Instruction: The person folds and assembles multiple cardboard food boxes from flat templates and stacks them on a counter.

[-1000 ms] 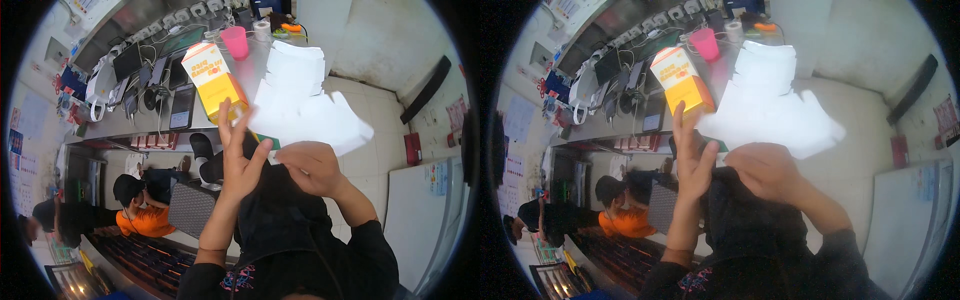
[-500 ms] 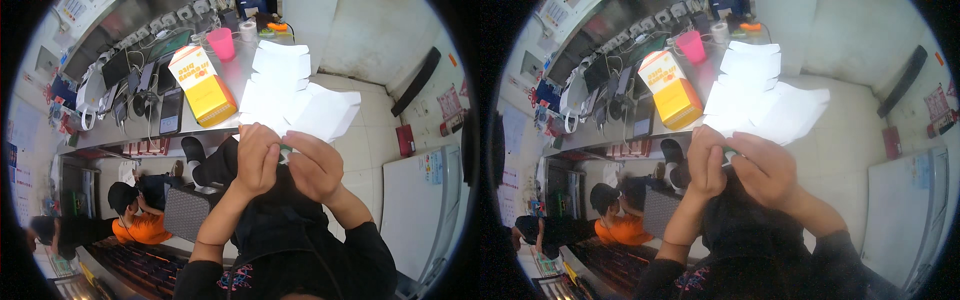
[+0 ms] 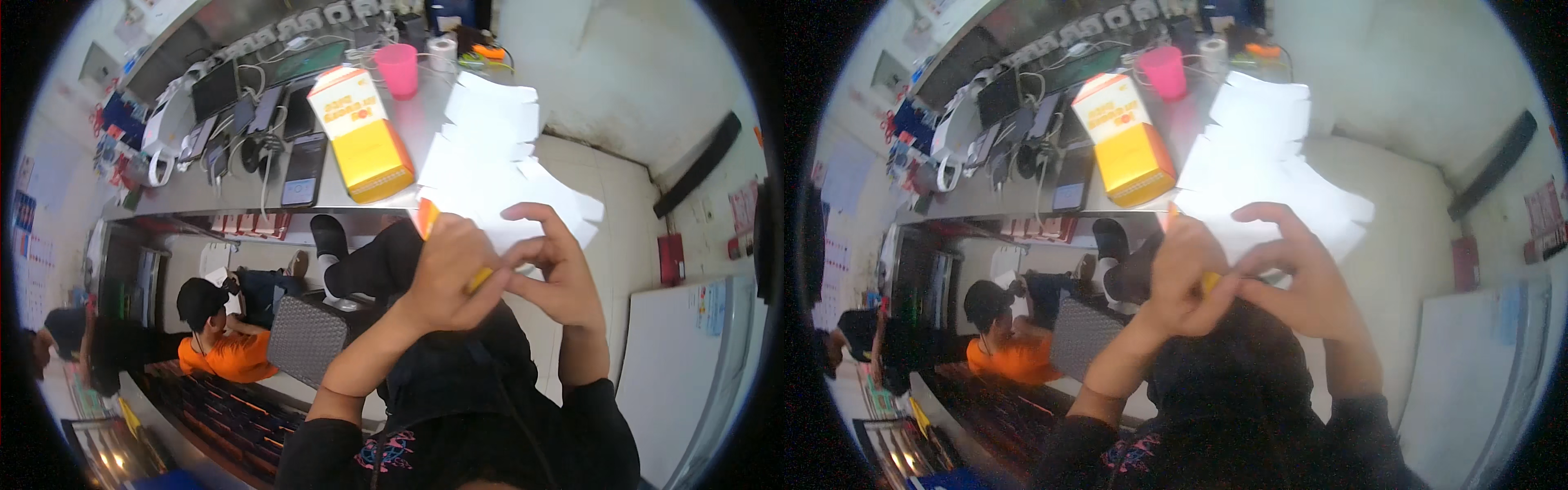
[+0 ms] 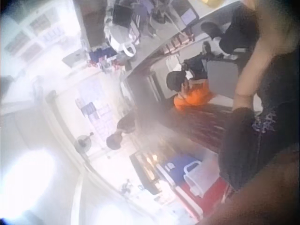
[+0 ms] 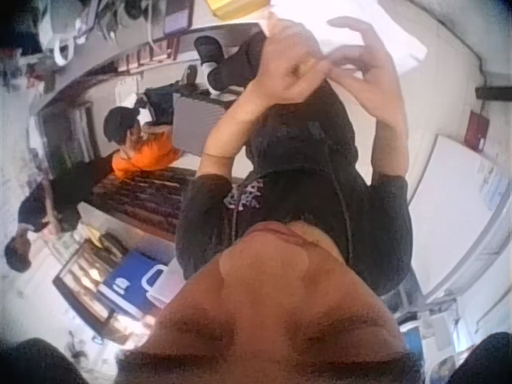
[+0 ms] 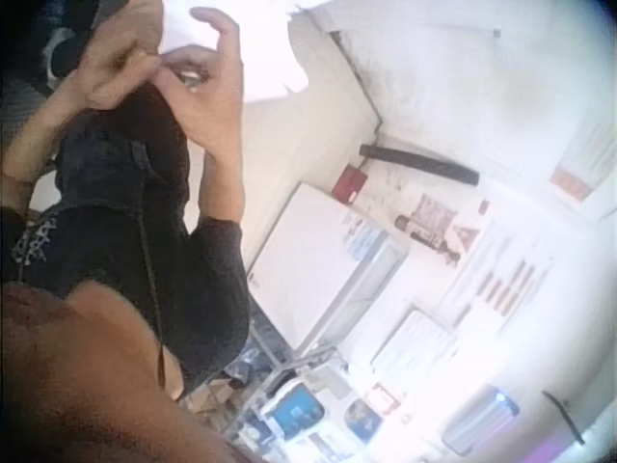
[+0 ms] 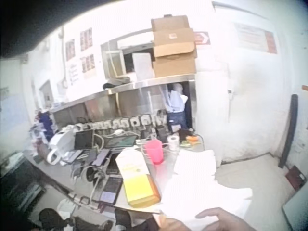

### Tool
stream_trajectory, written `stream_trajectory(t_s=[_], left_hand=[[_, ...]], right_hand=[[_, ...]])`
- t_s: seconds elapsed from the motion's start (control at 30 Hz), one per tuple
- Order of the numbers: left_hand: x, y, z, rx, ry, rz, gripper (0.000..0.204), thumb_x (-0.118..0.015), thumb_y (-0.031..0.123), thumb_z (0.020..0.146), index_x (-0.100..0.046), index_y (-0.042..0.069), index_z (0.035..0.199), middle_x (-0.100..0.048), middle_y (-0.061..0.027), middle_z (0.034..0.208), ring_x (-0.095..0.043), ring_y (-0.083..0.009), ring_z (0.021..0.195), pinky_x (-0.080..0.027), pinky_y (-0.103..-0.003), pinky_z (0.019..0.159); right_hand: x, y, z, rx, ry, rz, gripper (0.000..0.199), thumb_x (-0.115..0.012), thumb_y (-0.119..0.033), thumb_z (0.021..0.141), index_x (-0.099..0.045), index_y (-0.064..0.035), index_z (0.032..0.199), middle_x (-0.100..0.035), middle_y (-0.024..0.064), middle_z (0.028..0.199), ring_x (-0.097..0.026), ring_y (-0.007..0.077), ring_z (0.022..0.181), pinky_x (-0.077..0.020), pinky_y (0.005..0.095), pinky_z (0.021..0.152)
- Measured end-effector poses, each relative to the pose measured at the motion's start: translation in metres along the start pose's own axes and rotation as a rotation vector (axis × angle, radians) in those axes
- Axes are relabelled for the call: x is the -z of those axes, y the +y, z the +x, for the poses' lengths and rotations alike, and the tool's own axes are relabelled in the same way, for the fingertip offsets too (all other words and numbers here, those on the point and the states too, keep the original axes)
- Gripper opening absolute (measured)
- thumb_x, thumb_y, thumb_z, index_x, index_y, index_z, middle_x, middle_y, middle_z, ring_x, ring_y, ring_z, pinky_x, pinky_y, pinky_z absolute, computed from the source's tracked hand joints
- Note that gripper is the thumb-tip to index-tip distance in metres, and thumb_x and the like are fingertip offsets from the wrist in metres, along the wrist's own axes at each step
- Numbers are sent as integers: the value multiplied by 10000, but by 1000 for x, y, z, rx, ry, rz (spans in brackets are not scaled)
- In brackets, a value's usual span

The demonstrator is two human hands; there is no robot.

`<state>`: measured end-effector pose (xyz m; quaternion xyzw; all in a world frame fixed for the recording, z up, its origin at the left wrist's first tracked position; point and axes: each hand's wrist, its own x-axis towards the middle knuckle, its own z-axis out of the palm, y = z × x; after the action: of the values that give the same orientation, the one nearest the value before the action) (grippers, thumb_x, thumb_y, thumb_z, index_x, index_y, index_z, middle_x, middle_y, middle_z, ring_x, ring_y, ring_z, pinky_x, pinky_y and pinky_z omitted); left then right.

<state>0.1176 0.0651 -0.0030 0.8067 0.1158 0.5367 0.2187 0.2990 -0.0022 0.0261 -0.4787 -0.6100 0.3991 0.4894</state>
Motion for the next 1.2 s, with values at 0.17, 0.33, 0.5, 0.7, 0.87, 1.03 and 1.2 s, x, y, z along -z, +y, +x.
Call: stream_trajectory(t_s=[0.17,0.33,0.5,0.7,0.87,1.03,1.2], left_hand=[[-3,-1,11,-10,153,110,52,-637,57,842,-585,47,839,-559,-99,794,-507,-280,710,-375,-407,709],[-28,11,-6,-299,137,207,105,-690,144,772,-609,96,820,-574,-38,828,-537,-275,724,-393,-465,645],[-46,15,-17,-105,100,-10,267,-693,220,858,-622,45,1047,-620,-82,987,-614,-318,948,-466,-490,921],[-9,25,-9,613,313,-645,378,-625,116,980,-519,-24,1314,-599,-101,1283,-546,-168,1225,-454,-374,1048],[19,34,12,672,418,-286,179,-590,27,1010,-584,-70,1160,-671,-52,1031,-622,-83,934,-524,-250,771],[2,16,-14,557,562,-401,254,-634,94,1006,-592,-32,1222,-650,-84,1175,-613,-108,1048,-517,-279,869],[3,12,-30,601,542,-238,255,-644,101,994,-598,-19,1214,-643,-92,1168,-610,-138,1045,-511,-299,873]], right_hand=[[-1,15,-16,370,322,-317,363,-746,-71,838,-623,13,1169,-572,185,1304,-583,280,1168,-473,371,965],[-26,19,-27,503,591,-74,408,-560,-180,1023,-442,32,1352,-552,212,1305,-549,237,1196,-429,367,1040],[-20,33,-33,281,753,-175,350,-492,-97,1052,-416,12,1376,-526,168,1366,-529,276,1250,-424,396,1070],[-35,33,-4,861,382,-771,180,-707,17,806,-713,-14,983,-646,209,1125,-654,346,1000,-541,445,843],[-46,30,11,838,413,-658,259,-719,84,772,-699,-1,1016,-683,167,1087,-674,340,985,-554,420,843],[-81,28,15,323,597,247,182,-667,45,907,-657,39,1089,-688,187,1190,-661,252,1093,-537,350,925],[-88,20,19,318,434,322,171,-618,39,949,-636,59,1118,-656,171,1242,-634,211,1129,-522,319,942]])
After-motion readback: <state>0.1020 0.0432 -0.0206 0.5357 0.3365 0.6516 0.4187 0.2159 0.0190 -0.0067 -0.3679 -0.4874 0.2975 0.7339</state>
